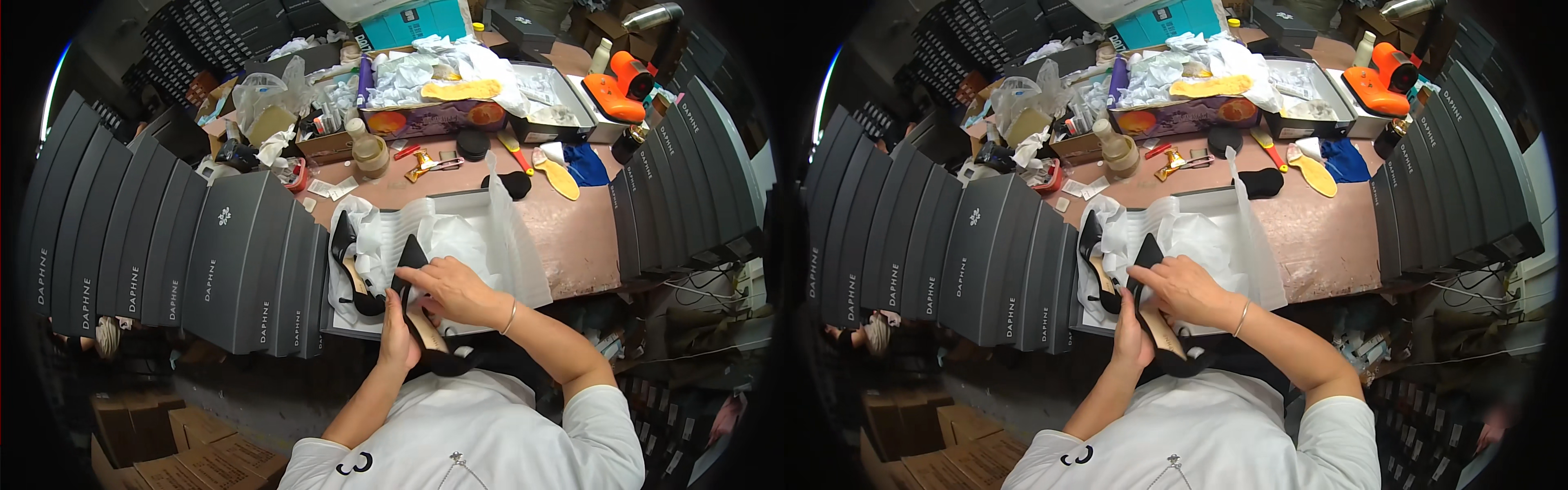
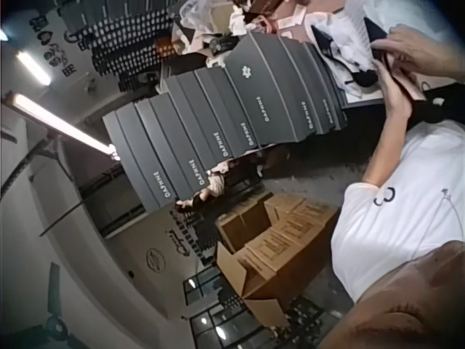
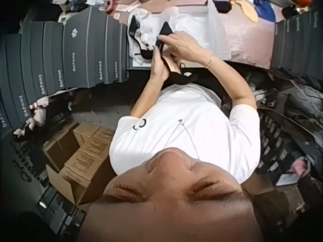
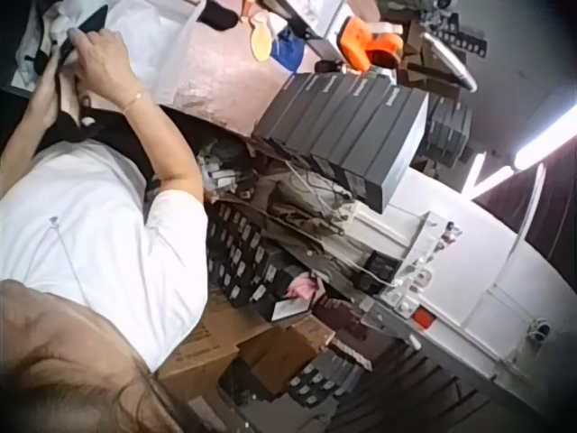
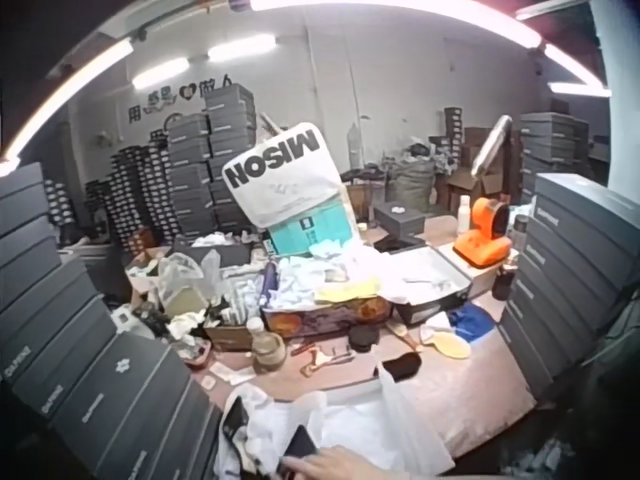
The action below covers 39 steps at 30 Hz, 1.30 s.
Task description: Packing black high-heeled shoes into branded boxes with protective tissue paper.
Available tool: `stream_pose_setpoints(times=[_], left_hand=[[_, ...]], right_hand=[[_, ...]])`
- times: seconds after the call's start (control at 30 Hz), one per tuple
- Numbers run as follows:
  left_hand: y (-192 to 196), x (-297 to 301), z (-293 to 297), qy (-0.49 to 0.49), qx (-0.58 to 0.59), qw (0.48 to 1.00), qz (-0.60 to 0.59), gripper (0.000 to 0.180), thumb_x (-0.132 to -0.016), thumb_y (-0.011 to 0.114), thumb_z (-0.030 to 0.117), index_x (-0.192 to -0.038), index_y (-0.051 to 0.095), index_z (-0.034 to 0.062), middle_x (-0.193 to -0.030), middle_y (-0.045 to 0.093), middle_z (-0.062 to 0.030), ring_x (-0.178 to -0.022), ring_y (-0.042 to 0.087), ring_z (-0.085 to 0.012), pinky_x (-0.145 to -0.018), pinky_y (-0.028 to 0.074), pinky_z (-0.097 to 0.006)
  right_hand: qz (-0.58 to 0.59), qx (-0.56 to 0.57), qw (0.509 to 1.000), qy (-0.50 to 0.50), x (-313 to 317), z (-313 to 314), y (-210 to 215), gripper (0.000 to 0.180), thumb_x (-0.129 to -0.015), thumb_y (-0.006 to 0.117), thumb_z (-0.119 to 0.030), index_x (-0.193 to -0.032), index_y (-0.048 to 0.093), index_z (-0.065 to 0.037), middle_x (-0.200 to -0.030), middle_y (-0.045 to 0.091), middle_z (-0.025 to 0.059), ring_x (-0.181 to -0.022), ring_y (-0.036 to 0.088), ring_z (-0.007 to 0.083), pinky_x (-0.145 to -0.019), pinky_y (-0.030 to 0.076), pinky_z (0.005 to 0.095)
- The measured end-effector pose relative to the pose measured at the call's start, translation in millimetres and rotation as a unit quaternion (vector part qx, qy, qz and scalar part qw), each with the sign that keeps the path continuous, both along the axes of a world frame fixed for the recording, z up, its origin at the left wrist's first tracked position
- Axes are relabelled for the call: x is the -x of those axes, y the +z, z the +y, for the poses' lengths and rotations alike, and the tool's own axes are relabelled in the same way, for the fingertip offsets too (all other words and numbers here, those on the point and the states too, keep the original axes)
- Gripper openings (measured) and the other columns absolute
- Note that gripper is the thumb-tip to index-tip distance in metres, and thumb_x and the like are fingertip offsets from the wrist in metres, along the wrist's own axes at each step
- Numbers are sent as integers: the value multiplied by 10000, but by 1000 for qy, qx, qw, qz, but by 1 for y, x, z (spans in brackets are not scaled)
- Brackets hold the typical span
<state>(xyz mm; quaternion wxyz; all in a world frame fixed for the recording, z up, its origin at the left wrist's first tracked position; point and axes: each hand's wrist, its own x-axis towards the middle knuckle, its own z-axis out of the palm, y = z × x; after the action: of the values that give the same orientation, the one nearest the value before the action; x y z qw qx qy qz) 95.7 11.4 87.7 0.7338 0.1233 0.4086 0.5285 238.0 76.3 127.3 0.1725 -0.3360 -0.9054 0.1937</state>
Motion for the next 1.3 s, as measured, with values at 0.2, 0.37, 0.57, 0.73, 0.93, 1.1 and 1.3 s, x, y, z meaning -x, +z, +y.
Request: stream_pose_setpoints(times=[0.2,0.37,0.57,0.73,0.93,1.1,1.3], left_hand=[[6,10,10,-33,-17,999,6,745,-957,171,648,-1300,430,39,-1124,572,-120,-1011,578,-203,-849,478,-343],[22,4,2,-22,-1,998,58,824,-935,209,683,-1293,414,-30,-1236,519,-165,-1152,519,-249,-970,423,-388],[-20,4,-11,-15,-12,999,49,506,-1019,274,477,-1338,344,91,-1160,531,-133,-1109,563,-225,-859,520,-345],[-28,6,-8,-21,20,999,-29,602,-999,276,535,-1409,287,95,-1278,483,-164,-1182,520,-263,-972,459,-394],[-10,0,-6,-18,-45,994,95,689,-974,227,603,-1479,72,160,-1375,388,-169,-1236,474,-288,-997,437,-416],[-43,5,-12,-43,21,995,92,667,-969,239,617,-1346,361,81,-1142,567,-128,-1021,605,-195,-816,527,-333],[-37,16,1,-103,86,989,-63,722,-903,295,713,-1006,594,64,-669,581,-87,-565,594,-175,-495,509,-262]], right_hand=[[72,-12,996,-45,7,-11,-11,733,-706,724,-96,-1372,419,-69,-1205,556,105,-1025,538,279,-889,445,371],[85,54,993,-66,19,-11,-10,815,-724,707,-133,-1436,318,-55,-984,604,126,-803,592,297,-706,484,386],[58,34,997,-34,8,-17,-2,630,-720,697,-191,-1308,506,-68,-829,613,78,-739,597,271,-652,475,380],[34,-48,997,-54,7,-24,-27,688,-711,701,-152,-1354,462,-91,-857,586,48,-885,559,257,-760,453,359],[-28,-39,998,-29,14,-14,-28,715,-699,680,-131,-1358,414,-57,-809,591,47,-796,586,252,-672,479,345],[-35,-25,999,15,0,-16,-13,662,-618,754,-177,-1224,502,-93,-797,592,75,-725,612,254,-613,489,360],[272,190,928,-168,-60,15,-28,498,-687,707,-145,-1146,531,-66,-817,582,96,-745,609,310,-701,500,409]])
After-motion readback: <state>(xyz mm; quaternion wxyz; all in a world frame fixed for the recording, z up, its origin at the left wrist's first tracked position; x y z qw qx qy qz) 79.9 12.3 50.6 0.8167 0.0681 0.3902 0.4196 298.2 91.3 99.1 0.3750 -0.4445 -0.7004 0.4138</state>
